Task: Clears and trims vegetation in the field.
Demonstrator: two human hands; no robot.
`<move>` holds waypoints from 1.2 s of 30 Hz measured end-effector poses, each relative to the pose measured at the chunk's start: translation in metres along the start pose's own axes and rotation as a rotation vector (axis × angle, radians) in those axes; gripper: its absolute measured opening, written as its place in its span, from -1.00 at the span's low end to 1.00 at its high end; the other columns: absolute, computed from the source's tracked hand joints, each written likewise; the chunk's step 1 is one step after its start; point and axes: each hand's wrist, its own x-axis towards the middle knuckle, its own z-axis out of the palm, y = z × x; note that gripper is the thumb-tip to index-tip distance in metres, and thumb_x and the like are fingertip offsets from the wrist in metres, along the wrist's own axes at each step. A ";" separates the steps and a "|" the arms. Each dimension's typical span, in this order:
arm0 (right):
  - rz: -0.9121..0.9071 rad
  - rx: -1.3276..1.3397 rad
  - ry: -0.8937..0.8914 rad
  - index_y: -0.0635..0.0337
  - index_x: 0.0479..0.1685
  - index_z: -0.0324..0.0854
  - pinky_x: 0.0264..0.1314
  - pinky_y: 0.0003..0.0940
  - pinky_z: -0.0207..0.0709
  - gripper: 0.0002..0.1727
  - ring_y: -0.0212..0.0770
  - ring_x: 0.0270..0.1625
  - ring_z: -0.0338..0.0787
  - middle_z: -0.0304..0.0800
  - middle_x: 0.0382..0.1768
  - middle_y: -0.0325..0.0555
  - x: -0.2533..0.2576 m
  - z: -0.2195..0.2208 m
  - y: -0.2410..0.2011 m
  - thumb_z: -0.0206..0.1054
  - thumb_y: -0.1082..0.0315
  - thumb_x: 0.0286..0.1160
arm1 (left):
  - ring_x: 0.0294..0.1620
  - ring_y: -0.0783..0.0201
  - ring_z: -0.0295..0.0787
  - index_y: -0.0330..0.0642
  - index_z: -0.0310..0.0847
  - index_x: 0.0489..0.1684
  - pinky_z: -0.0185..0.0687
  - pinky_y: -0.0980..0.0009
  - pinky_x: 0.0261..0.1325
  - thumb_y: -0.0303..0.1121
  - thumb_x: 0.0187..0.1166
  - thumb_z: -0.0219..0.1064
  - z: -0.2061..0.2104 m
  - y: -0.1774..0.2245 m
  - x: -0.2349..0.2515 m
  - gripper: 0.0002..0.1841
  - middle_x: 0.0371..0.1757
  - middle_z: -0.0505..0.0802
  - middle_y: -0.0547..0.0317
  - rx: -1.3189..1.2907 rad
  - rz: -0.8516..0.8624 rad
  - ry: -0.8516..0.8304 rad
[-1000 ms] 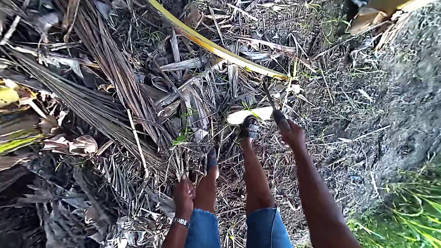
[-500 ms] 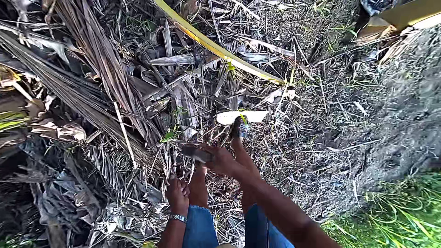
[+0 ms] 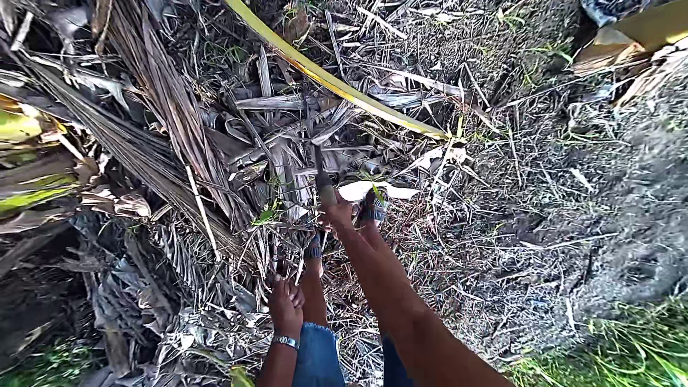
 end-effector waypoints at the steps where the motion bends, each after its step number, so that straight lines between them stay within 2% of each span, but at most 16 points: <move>1: -0.063 -0.096 -0.059 0.01 0.78 0.29 -0.49 -0.18 0.63 -0.12 -0.09 -0.47 0.73 0.78 -0.18 0.18 -0.007 -0.010 -0.011 0.52 0.50 0.34 | -0.92 0.48 0.08 0.13 0.14 -0.81 0.06 0.55 -0.81 -0.03 0.94 -0.25 0.001 -0.001 -0.001 -0.38 -0.89 0.24 0.47 -0.009 -0.003 0.010; 3: -0.247 -0.458 -0.145 -0.01 0.81 0.27 -0.14 0.13 0.77 -0.07 0.12 -0.19 0.86 0.83 -0.02 0.28 -0.019 -0.052 -0.033 0.53 0.47 0.29 | -0.92 0.49 0.10 0.16 0.15 -0.81 0.11 0.55 -0.81 -0.02 0.94 -0.26 0.005 -0.002 0.000 -0.39 -0.89 0.26 0.48 -0.023 -0.003 0.015; 5: -0.314 -0.884 -0.179 -0.26 0.81 0.30 0.03 0.40 0.68 -0.11 0.28 0.00 0.88 0.88 -0.01 0.24 -0.032 -0.091 -0.051 0.48 0.38 0.34 | -0.92 0.48 0.09 0.15 0.14 -0.81 0.11 0.54 -0.81 -0.03 0.94 -0.24 0.015 -0.002 0.000 -0.39 -0.89 0.25 0.47 -0.021 -0.002 0.016; 7: -0.303 -1.118 -0.217 -0.38 0.72 0.41 0.11 0.44 0.63 -0.25 0.27 0.11 0.86 0.89 0.04 0.14 -0.047 -0.117 -0.059 0.39 0.30 0.42 | -0.93 0.47 0.09 0.13 0.13 -0.81 0.10 0.54 -0.82 -0.06 0.94 -0.22 0.030 -0.001 -0.004 -0.39 -0.90 0.24 0.46 -0.002 -0.005 0.009; 10: -0.273 -1.136 -0.198 -0.26 0.71 0.45 0.13 0.41 0.64 -0.28 0.25 0.11 0.87 0.90 0.06 0.14 -0.080 -0.151 -0.047 0.39 0.18 0.41 | -0.94 0.47 0.08 0.13 0.13 -0.81 0.09 0.55 -0.82 -0.05 0.94 -0.23 0.044 0.013 -0.017 -0.39 -0.91 0.24 0.45 -0.012 0.011 -0.011; 15: -0.325 -0.801 -0.016 0.00 0.68 0.50 0.13 0.24 0.72 -0.24 0.09 0.00 0.91 0.91 0.04 0.10 -0.145 -0.224 -0.029 0.50 0.17 0.33 | -0.87 0.50 0.30 0.16 0.28 -0.81 0.29 0.57 -0.74 0.02 0.93 -0.37 0.078 0.072 -0.028 -0.33 -0.85 0.42 0.48 -0.157 0.067 -0.266; 19: -0.481 -0.642 0.093 0.19 0.58 0.57 0.00 -0.19 0.81 -0.25 -0.27 -0.13 0.91 0.93 0.03 -0.02 -0.203 -0.253 -0.041 0.53 0.28 0.22 | -0.57 0.46 0.60 0.09 0.52 -0.47 0.60 0.54 -0.42 -0.12 0.91 -0.43 0.121 0.112 -0.031 -0.42 -0.57 0.67 0.42 -0.155 0.046 -0.522; 22: -0.501 -0.538 0.134 0.25 0.55 0.57 -0.04 -0.43 0.81 -0.28 -0.46 -0.14 0.88 0.92 0.07 -0.09 -0.217 -0.247 -0.051 0.52 0.30 0.23 | -0.45 0.40 0.66 0.02 0.60 -0.32 0.64 0.49 -0.33 -0.21 0.87 -0.25 0.147 0.124 -0.029 -0.55 -0.42 0.73 0.32 -0.175 0.010 -0.654; 24: -0.429 -0.523 0.157 0.24 0.57 0.56 -0.15 -0.31 0.81 -0.29 -0.35 -0.23 0.88 0.91 0.04 -0.04 -0.189 -0.228 -0.061 0.49 0.33 0.26 | -0.40 0.38 0.68 -0.02 0.65 -0.30 0.67 0.46 -0.29 -0.22 0.80 0.01 0.162 0.125 -0.022 -0.69 -0.36 0.75 0.28 -0.185 -0.002 -0.728; 25: -0.381 -0.553 0.156 0.25 0.58 0.54 -0.11 -0.19 0.80 -0.31 -0.24 -0.21 0.88 0.90 0.03 0.03 -0.160 -0.214 -0.069 0.47 0.33 0.32 | -0.39 0.38 0.69 -0.01 0.67 -0.28 0.67 0.47 -0.28 -0.21 0.77 0.11 0.170 0.125 -0.018 -0.74 -0.34 0.75 0.28 -0.181 -0.014 -0.759; 27: -0.243 -0.672 0.138 0.23 0.58 0.54 0.15 0.12 0.71 -0.37 0.06 0.01 0.88 0.87 0.07 0.19 -0.074 -0.179 -0.084 0.44 0.28 0.45 | -0.37 0.39 0.68 -0.01 0.65 -0.20 0.67 0.48 -0.27 -0.22 0.75 0.18 0.184 0.123 -0.009 -0.82 -0.32 0.73 0.29 -0.150 -0.048 -0.804; 29: -0.104 -0.806 0.153 0.14 0.50 0.61 0.29 0.37 0.60 -0.42 0.28 0.20 0.81 0.83 0.12 0.29 0.008 -0.144 -0.097 0.43 0.25 0.42 | -0.39 0.41 0.66 -0.04 0.66 -0.16 0.64 0.48 -0.29 -0.25 0.72 0.20 0.203 0.116 0.003 -0.85 -0.32 0.73 0.28 -0.098 -0.080 -0.822; 31: -0.051 -0.876 0.152 0.09 0.46 0.63 0.28 0.43 0.57 -0.46 0.33 0.25 0.80 0.83 0.15 0.29 0.042 -0.110 -0.130 0.40 0.21 0.43 | -0.42 0.44 0.64 -0.08 0.68 -0.16 0.64 0.51 -0.32 -0.30 0.72 0.16 0.227 0.126 0.027 -0.83 -0.33 0.73 0.29 0.012 -0.073 -0.857; 32: -0.037 -0.876 0.130 0.16 0.42 0.65 0.27 0.49 0.54 -0.50 0.40 0.23 0.78 0.81 0.14 0.36 0.041 -0.107 -0.142 0.42 0.20 0.50 | -0.43 0.45 0.64 -0.10 0.66 -0.14 0.64 0.53 -0.33 -0.34 0.74 0.08 0.226 0.127 0.029 -0.79 -0.34 0.73 0.31 0.071 -0.100 -0.861; 34: 0.008 -0.826 0.122 0.14 0.31 0.71 0.04 0.47 0.66 -0.57 0.35 -0.01 0.86 0.85 0.00 0.32 0.041 -0.126 -0.148 0.46 0.18 0.49 | -0.45 0.46 0.60 -0.18 0.66 -0.08 0.60 0.54 -0.35 -0.37 0.79 0.05 0.217 0.126 0.031 -0.77 -0.35 0.71 0.30 0.135 -0.183 -0.896; 36: 0.035 -0.709 0.099 0.13 0.38 0.70 -0.07 0.30 0.73 -0.55 0.20 -0.17 0.87 0.88 -0.04 0.22 0.071 -0.162 -0.187 0.46 0.18 0.55 | -0.53 0.49 0.57 -0.20 0.70 -0.10 0.56 0.58 -0.44 -0.36 0.77 0.12 0.222 0.134 0.045 -0.79 -0.42 0.71 0.30 0.154 -0.217 -0.927</move>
